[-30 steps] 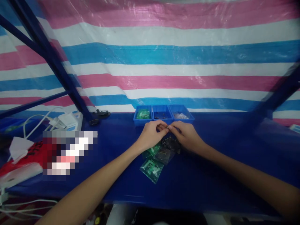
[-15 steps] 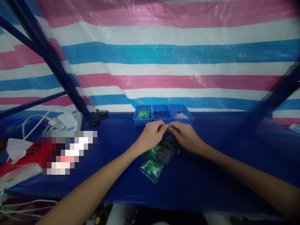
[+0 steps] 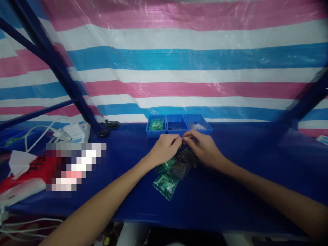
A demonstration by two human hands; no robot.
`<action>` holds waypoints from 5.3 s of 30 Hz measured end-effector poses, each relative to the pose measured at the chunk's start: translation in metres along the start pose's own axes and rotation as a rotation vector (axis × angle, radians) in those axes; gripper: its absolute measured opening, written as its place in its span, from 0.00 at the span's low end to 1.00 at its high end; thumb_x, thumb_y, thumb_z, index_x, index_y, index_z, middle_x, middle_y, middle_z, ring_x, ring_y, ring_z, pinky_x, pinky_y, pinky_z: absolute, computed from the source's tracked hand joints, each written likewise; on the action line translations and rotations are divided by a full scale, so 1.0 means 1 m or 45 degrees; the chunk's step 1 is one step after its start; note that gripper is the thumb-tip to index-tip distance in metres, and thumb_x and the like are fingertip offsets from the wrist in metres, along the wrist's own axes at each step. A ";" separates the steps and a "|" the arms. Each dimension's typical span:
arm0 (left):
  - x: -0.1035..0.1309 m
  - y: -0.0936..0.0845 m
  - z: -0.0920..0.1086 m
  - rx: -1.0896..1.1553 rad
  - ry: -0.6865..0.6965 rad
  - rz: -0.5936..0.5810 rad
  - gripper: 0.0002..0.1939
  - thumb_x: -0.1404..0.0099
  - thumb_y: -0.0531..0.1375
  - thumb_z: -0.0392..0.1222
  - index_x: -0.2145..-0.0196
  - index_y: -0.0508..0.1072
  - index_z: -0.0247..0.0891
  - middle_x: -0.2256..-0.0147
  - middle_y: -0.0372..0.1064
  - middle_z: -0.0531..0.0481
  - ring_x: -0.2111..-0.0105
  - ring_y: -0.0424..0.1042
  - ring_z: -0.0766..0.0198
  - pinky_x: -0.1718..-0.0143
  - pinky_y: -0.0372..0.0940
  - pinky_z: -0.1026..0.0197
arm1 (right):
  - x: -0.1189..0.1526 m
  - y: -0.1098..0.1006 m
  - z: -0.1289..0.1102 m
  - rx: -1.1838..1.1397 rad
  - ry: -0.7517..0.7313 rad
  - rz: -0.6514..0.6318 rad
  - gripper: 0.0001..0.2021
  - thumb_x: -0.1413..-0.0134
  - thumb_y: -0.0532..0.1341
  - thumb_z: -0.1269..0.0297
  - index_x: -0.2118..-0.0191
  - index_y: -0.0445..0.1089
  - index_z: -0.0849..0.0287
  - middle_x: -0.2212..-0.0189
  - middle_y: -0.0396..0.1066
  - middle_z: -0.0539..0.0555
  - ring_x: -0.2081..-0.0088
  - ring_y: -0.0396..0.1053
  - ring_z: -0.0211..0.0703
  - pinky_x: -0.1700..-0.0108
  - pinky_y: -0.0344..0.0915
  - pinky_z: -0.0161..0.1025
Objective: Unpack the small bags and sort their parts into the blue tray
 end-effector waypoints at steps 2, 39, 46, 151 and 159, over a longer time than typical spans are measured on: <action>0.001 0.003 0.000 -0.006 0.008 -0.004 0.16 0.29 0.51 0.40 0.74 0.68 0.35 0.79 0.61 0.57 0.77 0.60 0.70 0.73 0.50 0.63 | 0.000 -0.001 0.003 -0.077 0.032 0.031 0.07 0.36 0.56 0.63 0.57 0.69 0.58 0.66 0.76 0.53 0.67 0.72 0.43 0.66 0.63 0.38; -0.002 -0.007 -0.029 -0.483 0.029 -0.151 0.11 0.33 0.56 0.44 0.57 0.75 0.38 0.58 0.69 0.43 0.60 0.70 0.56 0.57 0.65 0.53 | -0.039 0.008 0.008 0.725 -0.267 0.003 0.11 0.40 0.51 0.73 0.58 0.70 0.61 0.61 0.72 0.60 0.57 0.64 0.54 0.56 0.58 0.48; -0.001 0.003 -0.036 -0.387 0.045 -0.146 0.20 0.32 0.56 0.39 0.43 0.68 0.38 0.55 0.69 0.43 0.55 0.69 0.55 0.50 0.65 0.50 | 0.007 0.028 -0.003 0.699 -0.245 -0.265 0.09 0.35 0.53 0.67 0.58 0.71 0.60 0.61 0.73 0.60 0.59 0.65 0.52 0.59 0.58 0.46; -0.003 0.002 -0.006 -0.006 0.107 -0.022 0.08 0.31 0.57 0.40 0.68 0.70 0.36 0.73 0.64 0.55 0.73 0.62 0.69 0.71 0.54 0.63 | -0.002 0.004 0.001 0.137 0.009 0.072 0.12 0.36 0.57 0.60 0.71 0.65 0.58 0.79 0.65 0.47 0.77 0.61 0.36 0.73 0.54 0.35; -0.002 0.003 -0.003 -0.129 0.181 -0.057 0.09 0.29 0.54 0.39 0.67 0.70 0.36 0.71 0.66 0.53 0.71 0.64 0.67 0.69 0.57 0.62 | -0.001 0.006 -0.001 0.006 0.003 0.035 0.05 0.37 0.57 0.63 0.63 0.66 0.57 0.73 0.72 0.50 0.73 0.67 0.39 0.70 0.60 0.36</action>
Point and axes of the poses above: each hand's wrist, its own x-axis away from the middle knuckle, its own y-axis out of the palm, z = x × y, the point moved 6 cm from there along -x, towards the middle knuckle
